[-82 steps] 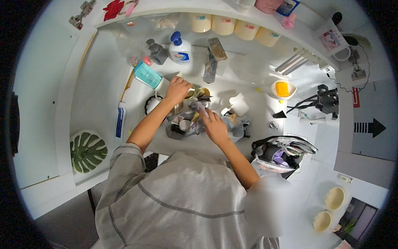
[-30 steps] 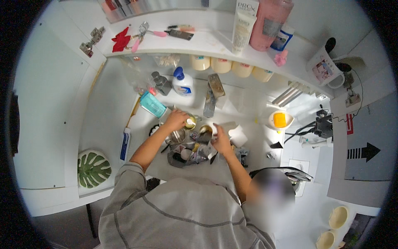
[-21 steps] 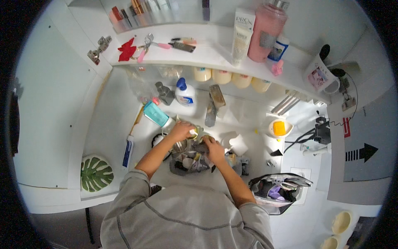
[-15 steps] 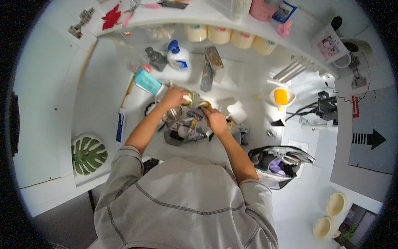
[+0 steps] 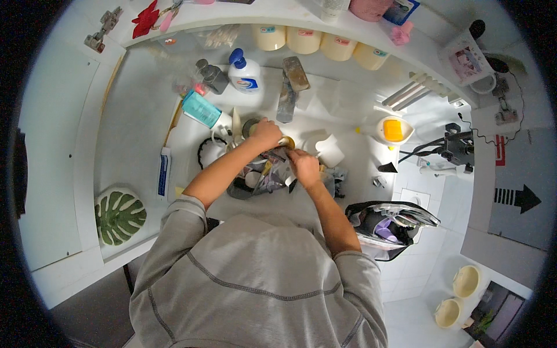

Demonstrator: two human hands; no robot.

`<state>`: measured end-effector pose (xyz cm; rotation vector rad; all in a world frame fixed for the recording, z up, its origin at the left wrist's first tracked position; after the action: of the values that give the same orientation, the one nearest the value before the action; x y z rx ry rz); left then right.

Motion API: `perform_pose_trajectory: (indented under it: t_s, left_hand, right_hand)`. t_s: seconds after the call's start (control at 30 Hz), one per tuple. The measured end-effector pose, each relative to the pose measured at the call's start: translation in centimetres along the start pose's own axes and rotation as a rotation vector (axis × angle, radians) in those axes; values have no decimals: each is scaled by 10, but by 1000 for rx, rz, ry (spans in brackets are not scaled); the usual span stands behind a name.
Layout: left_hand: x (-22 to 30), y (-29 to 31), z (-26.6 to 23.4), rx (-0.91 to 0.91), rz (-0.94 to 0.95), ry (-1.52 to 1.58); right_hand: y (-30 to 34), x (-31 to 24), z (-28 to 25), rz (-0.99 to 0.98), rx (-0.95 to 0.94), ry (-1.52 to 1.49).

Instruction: The person organizes cosmetic items inside a bathroom cabinet. They place a small plastic container on the shelf, then arrange various bottles, tubes, and makeup brushes by picking them up from the sink area and placing them on the shelf. The person handles items one at a time, including a red cloth, a blue tube, and several makeup brushes, arranging them neatly on the shelf.

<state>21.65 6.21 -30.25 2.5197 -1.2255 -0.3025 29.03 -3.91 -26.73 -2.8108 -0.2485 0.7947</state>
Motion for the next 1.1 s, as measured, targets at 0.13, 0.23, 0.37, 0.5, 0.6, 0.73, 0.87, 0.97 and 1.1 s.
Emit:
perform_pose_trajectory:
  t_s: [0.13, 0.23, 0.37, 0.5, 0.6, 0.73, 0.87, 0.97, 1.1]
  left_hand:
    - [4, -4, -9, -35, 50, 11]
    - [-4, 21, -57, 61, 50, 293]
    - [-31, 59, -85, 313, 197, 644]
    - [-72, 111, -90, 202, -38, 1314]
    - [-101, 153, -94, 431, -105, 1580]
    - [-122, 209, -107, 680, -277, 1838]
    - [-130, 232, -105, 738, -131, 2000]
    - [-113, 225, -107, 651, 17, 2088]
    - [-75, 223, -126, 604, 36, 2089]
  right_hand:
    - [2, 4, -2, 16, -7, 12]
    - [2, 9, -2, 42, -21, 11]
    - [-1, 8, -4, 81, -43, -21]
    - [-2, 11, 0, 112, -92, -9]
    - [-2, 17, 0, 128, -158, 39]
    - [-5, 2, -46, 145, 18, -35]
    - [-22, -56, -106, 134, 148, -424]
    - [-34, -119, -126, -28, 118, -614]
    - [-33, -169, -130, -206, 67, -399]
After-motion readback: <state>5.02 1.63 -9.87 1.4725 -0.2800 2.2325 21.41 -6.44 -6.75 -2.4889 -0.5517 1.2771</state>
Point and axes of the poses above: each hand's wrist, its own y-axis away from the middle knuckle, its own z-axis out of the palm, x = y × z, the point moved 7 cm from there along -y, towards the middle knuckle
